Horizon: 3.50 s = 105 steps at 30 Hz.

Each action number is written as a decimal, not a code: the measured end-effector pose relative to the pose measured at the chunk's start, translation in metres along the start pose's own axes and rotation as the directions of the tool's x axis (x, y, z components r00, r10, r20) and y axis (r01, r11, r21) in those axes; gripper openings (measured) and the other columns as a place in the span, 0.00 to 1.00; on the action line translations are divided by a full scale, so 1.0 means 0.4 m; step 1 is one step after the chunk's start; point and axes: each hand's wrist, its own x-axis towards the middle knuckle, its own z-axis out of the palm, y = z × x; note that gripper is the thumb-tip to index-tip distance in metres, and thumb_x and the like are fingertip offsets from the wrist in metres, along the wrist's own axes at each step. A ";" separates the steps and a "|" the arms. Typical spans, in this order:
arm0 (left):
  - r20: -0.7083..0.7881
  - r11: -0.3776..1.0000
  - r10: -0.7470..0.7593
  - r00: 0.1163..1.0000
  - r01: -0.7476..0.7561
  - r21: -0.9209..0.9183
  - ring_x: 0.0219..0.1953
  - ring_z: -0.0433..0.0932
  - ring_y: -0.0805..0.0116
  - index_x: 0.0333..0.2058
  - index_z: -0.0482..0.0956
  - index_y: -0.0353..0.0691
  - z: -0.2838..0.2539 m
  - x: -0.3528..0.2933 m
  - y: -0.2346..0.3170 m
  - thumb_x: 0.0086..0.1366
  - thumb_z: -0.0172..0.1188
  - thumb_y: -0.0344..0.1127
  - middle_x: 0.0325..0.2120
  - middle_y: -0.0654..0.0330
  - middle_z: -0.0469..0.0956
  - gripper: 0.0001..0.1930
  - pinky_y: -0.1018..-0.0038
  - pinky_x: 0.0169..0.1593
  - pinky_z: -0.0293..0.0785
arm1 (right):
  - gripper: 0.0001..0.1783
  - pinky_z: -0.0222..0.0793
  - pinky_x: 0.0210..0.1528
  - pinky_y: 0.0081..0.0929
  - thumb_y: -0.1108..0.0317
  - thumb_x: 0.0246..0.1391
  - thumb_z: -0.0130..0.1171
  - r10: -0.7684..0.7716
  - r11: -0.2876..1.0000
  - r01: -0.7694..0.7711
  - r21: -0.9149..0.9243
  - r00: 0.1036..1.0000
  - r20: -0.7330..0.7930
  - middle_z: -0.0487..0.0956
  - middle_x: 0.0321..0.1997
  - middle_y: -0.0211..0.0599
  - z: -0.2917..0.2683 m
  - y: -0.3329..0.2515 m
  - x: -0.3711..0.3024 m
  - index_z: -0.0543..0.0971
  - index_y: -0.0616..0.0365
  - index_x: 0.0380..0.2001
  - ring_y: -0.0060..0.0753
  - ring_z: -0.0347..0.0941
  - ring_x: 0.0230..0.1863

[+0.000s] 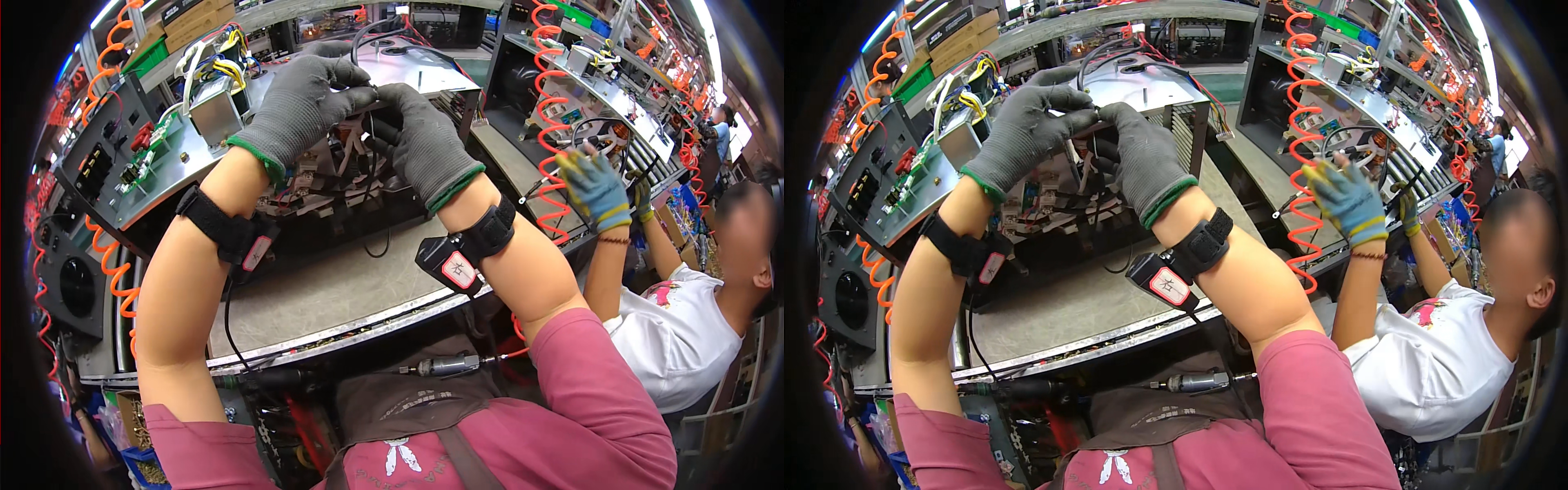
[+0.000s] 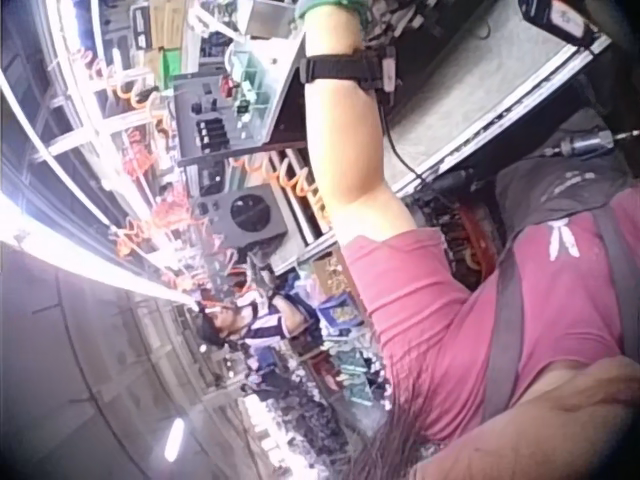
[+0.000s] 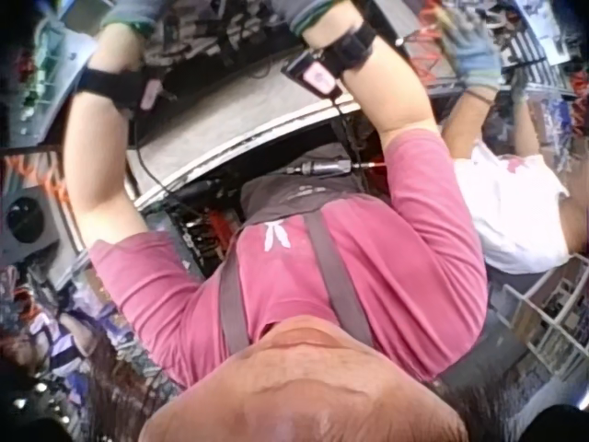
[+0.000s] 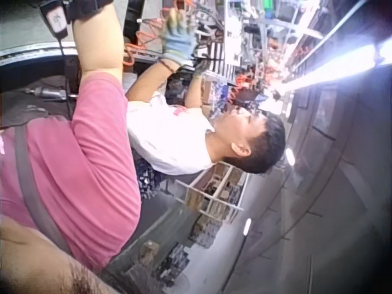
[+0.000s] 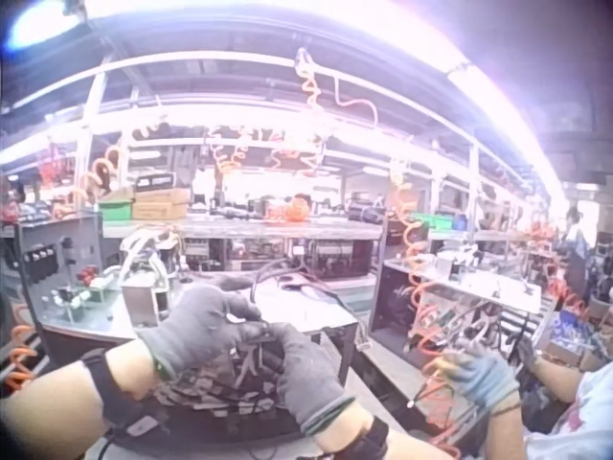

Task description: Assembling and securing components of an electronic industrial unit on a factory conveyor line.

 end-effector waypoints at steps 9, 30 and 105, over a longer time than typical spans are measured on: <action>0.297 0.981 -0.095 0.950 0.139 -0.132 0.38 0.78 0.76 0.41 0.83 0.32 -0.036 0.051 0.011 0.58 0.71 0.34 0.35 0.63 0.81 0.15 0.78 0.45 0.76 | 0.13 0.77 0.39 0.31 0.57 0.58 0.58 0.001 0.991 0.007 0.136 0.998 -0.060 0.78 0.35 0.31 0.017 0.009 0.008 0.76 0.54 0.39 0.28 0.77 0.37; 0.271 0.992 -0.111 0.956 0.125 -0.034 0.37 0.77 0.76 0.43 0.82 0.33 -0.039 0.050 0.023 0.57 0.72 0.39 0.36 0.60 0.82 0.19 0.77 0.44 0.75 | 0.14 0.71 0.53 0.31 0.61 0.65 0.49 -0.209 0.976 0.216 -0.030 0.966 0.152 0.78 0.44 0.34 -0.008 0.060 -0.019 0.77 0.56 0.46 0.31 0.74 0.48; -0.289 0.771 -0.315 0.904 0.066 -0.634 0.26 0.75 0.69 0.40 0.81 0.36 -0.246 -0.024 0.239 0.65 0.55 0.49 0.26 0.57 0.78 0.20 0.70 0.32 0.75 | 0.27 0.72 0.42 0.27 0.56 0.50 0.70 -0.541 -0.347 0.521 -0.780 0.568 0.620 0.78 0.36 0.33 -0.006 -0.085 0.013 0.77 0.54 0.51 0.26 0.74 0.36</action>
